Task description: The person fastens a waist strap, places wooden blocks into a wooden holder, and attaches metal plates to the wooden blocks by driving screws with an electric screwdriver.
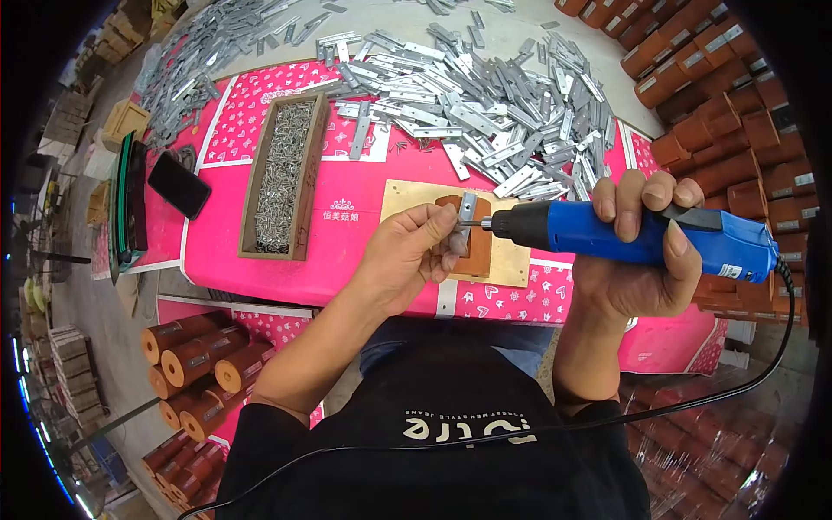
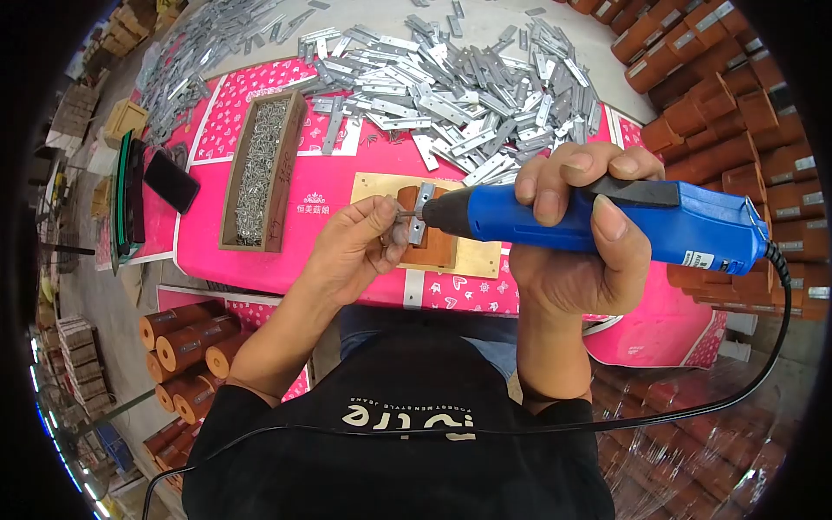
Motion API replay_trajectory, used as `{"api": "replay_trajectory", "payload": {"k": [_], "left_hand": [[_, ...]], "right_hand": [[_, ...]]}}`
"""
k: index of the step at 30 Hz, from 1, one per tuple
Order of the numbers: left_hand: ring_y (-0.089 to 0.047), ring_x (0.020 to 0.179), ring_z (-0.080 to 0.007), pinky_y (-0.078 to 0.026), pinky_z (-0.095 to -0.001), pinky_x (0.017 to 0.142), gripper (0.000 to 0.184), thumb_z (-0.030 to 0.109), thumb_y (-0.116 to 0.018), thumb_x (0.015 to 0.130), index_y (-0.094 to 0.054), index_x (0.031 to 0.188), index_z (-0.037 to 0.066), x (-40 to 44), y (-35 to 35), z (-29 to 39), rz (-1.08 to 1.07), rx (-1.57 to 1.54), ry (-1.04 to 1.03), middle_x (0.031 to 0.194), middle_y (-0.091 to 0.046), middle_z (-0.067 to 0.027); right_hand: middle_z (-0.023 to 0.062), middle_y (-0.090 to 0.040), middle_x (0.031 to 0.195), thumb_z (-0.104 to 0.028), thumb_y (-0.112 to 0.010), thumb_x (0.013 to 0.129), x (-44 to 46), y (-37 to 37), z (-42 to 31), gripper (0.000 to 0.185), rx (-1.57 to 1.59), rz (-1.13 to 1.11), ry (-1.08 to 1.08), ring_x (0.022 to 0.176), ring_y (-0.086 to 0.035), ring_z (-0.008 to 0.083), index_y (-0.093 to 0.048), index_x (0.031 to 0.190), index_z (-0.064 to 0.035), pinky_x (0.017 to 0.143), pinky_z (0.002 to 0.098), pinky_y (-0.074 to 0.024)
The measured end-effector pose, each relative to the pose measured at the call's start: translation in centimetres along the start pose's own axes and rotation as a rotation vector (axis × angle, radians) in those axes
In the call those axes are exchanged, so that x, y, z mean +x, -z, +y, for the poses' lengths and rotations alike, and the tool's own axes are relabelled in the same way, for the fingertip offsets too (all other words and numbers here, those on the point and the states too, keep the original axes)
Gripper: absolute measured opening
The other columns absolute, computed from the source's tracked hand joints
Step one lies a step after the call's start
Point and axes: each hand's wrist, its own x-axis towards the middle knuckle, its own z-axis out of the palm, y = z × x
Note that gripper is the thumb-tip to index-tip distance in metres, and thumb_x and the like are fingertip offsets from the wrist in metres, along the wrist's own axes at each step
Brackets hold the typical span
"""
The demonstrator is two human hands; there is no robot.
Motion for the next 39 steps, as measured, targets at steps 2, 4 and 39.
{"api": "replay_trajectory", "payload": {"k": [2, 4, 39], "left_hand": [[-0.055, 0.055, -0.0074, -0.040, -0.0190, 0.044, 0.024, 0.030, -0.057, 0.095, -0.058, 0.088, 0.007, -0.1, 0.1, 0.0, -0.011, -0.011, 0.006, 0.072, -0.062, -0.0024], [-0.055, 0.055, -0.0083, -0.039, -0.0195, 0.045, 0.024, 0.030, -0.057, 0.095, -0.057, 0.087, 0.007, -0.2, 0.0, 0.0, -0.028, -0.019, 0.020, 0.072, -0.061, -0.0026], [-0.043, 0.119, -0.0378, -0.036, -0.0473, 0.101, 0.087, 0.046, -0.081, 0.065, -0.045, 0.131, 0.003, 4.2, 1.6, 1.4, -0.190, 1.465, -0.383, 0.126, -0.051, -0.0196]], "right_hand": [[0.0125, -0.062, 0.093, -0.011, -0.053, 0.077, 0.0, 0.0, 0.1, 0.030, 0.001, 0.000, -0.008, 0.066, -0.055, 0.0175, -0.051, 0.107, -0.0059, 0.067, 0.0369, -0.0441], [0.0124, -0.062, 0.093, -0.011, -0.054, 0.077, 0.0, 0.1, 0.2, 0.030, 0.010, 0.015, -0.007, 0.066, -0.055, 0.0174, -0.052, 0.106, -0.0059, 0.067, 0.0366, -0.0442], [0.0067, -0.057, 0.079, -0.005, -0.062, 0.070, -2.0, 11.6, 2.3, 0.024, 0.613, 0.755, -0.276, 0.064, -0.053, 0.0150, -0.054, 0.091, 0.0015, 0.068, 0.0334, -0.0472]]}}
